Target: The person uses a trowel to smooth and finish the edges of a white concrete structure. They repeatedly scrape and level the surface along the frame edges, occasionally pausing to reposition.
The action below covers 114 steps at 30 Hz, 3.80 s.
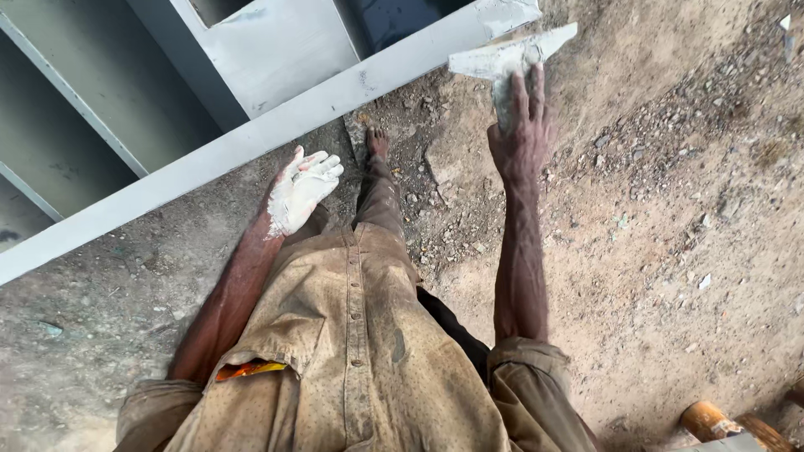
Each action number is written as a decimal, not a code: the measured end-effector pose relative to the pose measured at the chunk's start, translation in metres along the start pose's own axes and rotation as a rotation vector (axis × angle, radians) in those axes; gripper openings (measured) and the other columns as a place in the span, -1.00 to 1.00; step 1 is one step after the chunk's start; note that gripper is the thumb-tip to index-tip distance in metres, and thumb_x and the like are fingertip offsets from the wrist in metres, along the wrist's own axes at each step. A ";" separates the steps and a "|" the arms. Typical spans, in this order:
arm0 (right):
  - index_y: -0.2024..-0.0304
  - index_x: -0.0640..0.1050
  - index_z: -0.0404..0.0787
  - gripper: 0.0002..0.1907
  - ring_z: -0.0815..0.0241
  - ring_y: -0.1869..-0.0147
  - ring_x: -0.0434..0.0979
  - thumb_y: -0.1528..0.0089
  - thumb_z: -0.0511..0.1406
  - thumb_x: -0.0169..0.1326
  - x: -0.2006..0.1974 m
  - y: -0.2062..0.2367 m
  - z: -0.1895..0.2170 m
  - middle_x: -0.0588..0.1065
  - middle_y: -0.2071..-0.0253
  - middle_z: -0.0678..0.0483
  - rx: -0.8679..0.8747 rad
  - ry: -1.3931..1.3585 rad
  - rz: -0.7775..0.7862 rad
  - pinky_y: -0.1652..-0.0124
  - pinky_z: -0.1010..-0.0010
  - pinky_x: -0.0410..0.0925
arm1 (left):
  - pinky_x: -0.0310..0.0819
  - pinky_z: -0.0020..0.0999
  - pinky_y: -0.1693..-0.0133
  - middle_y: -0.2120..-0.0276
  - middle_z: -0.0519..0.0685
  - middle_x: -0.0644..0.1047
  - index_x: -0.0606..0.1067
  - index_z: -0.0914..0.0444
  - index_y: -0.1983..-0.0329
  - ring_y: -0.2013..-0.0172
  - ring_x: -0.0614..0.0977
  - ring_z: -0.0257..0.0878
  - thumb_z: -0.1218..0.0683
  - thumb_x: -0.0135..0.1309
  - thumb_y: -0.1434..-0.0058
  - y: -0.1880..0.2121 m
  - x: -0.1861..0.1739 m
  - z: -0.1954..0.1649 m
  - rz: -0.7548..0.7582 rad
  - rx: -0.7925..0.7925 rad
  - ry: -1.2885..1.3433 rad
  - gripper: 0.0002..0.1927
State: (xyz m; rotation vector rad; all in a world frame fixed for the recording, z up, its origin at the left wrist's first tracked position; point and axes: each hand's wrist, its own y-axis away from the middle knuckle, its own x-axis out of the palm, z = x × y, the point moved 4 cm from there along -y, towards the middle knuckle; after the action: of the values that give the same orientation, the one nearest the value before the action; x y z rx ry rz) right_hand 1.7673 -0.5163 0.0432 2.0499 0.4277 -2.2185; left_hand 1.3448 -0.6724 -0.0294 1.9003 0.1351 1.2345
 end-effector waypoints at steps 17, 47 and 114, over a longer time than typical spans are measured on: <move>-0.69 0.05 -0.04 0.04 0.02 -0.81 0.05 -0.23 -0.55 0.16 0.077 0.037 -0.043 -0.11 -0.79 0.03 0.046 -0.078 0.121 -0.46 -0.01 0.35 | 0.20 0.05 -0.47 -0.50 0.32 0.28 0.15 0.44 -0.54 -0.48 0.35 0.17 -0.25 -0.03 -0.45 -0.005 0.001 0.019 0.000 -0.001 0.059 -0.16; -0.68 0.10 0.02 0.06 -0.05 -0.75 0.07 -0.19 -0.45 0.24 0.059 -0.009 -0.036 -0.08 -0.74 0.00 -0.060 -0.109 -0.049 -0.55 -0.08 0.23 | 0.13 0.02 -0.48 -0.54 0.30 0.23 0.21 0.42 -0.47 -0.53 0.27 0.14 -0.23 -0.14 -0.49 0.000 0.017 -0.006 -0.070 -0.014 0.033 -0.27; -0.67 0.30 0.09 0.04 -0.04 -0.37 0.44 -0.14 -0.44 0.29 0.003 -0.083 -0.032 0.04 -0.73 0.15 -0.060 0.107 0.219 -0.14 0.17 0.53 | 0.11 0.07 -0.53 -0.53 0.37 0.22 0.10 0.47 -0.56 -0.53 0.29 0.20 -0.23 -0.11 -0.50 -0.009 -0.002 -0.015 0.041 0.139 0.167 -0.16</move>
State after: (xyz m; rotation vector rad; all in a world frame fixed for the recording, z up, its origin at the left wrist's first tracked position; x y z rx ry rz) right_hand 1.7765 -0.4282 0.0503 2.0799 0.2595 -1.9558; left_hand 1.3347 -0.6583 -0.0343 1.9236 0.2780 1.4439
